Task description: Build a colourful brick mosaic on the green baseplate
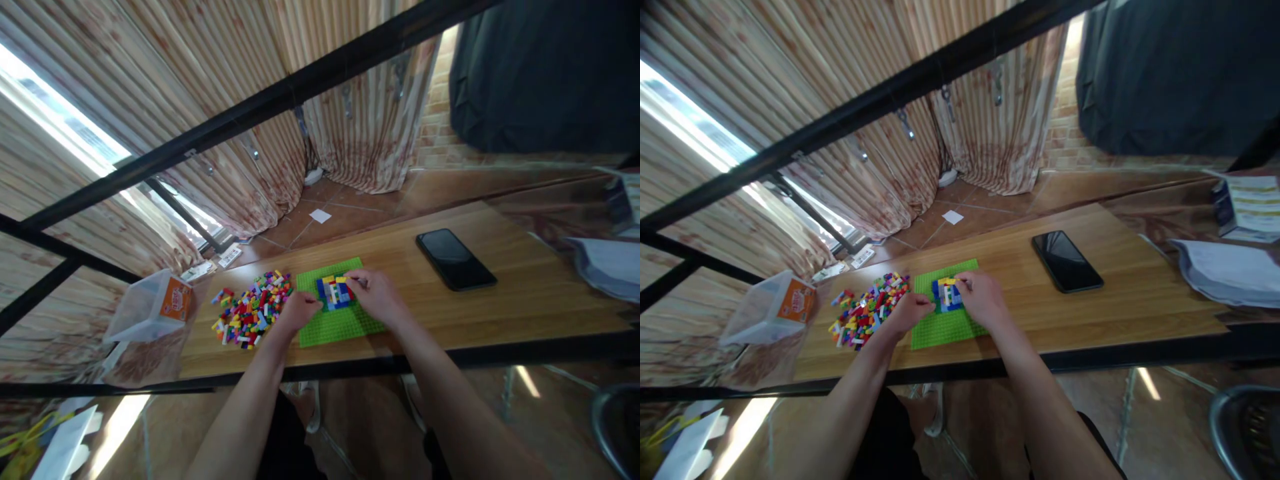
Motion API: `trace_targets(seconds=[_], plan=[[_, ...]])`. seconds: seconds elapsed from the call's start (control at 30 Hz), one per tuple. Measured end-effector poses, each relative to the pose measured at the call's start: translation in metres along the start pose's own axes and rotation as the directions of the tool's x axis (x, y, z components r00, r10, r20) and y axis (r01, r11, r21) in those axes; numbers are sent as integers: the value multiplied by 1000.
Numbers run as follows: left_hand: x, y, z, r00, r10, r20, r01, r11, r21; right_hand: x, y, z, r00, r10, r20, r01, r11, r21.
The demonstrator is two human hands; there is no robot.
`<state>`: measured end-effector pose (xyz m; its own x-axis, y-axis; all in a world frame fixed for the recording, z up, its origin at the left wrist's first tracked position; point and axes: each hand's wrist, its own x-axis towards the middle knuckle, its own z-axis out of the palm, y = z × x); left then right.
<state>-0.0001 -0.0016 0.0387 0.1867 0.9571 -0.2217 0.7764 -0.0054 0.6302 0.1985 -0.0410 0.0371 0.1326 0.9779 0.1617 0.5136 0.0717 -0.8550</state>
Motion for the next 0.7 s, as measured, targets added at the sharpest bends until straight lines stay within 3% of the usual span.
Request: trace_targets(seconds=[0.17, 0.37, 0.53, 0.7], plan=[[4, -16, -5, 997, -20, -74, 4, 979, -206, -2, -1, 13, 989, -6, 147, 19, 996, -88], [3, -23, 5, 994, 17, -108, -71, 856, -513, -1, -7, 34, 981, 27, 192, 7, 984, -175], [1, -22, 12, 988, 126, -84, -151, 871, -468, -5, -8, 43, 990, 43, 135, -1, 954, -299], [1, -16, 17, 985, 134, -108, -162, 933, -321, -5, -8, 46, 998, 52, 44, -36, 951, -306]])
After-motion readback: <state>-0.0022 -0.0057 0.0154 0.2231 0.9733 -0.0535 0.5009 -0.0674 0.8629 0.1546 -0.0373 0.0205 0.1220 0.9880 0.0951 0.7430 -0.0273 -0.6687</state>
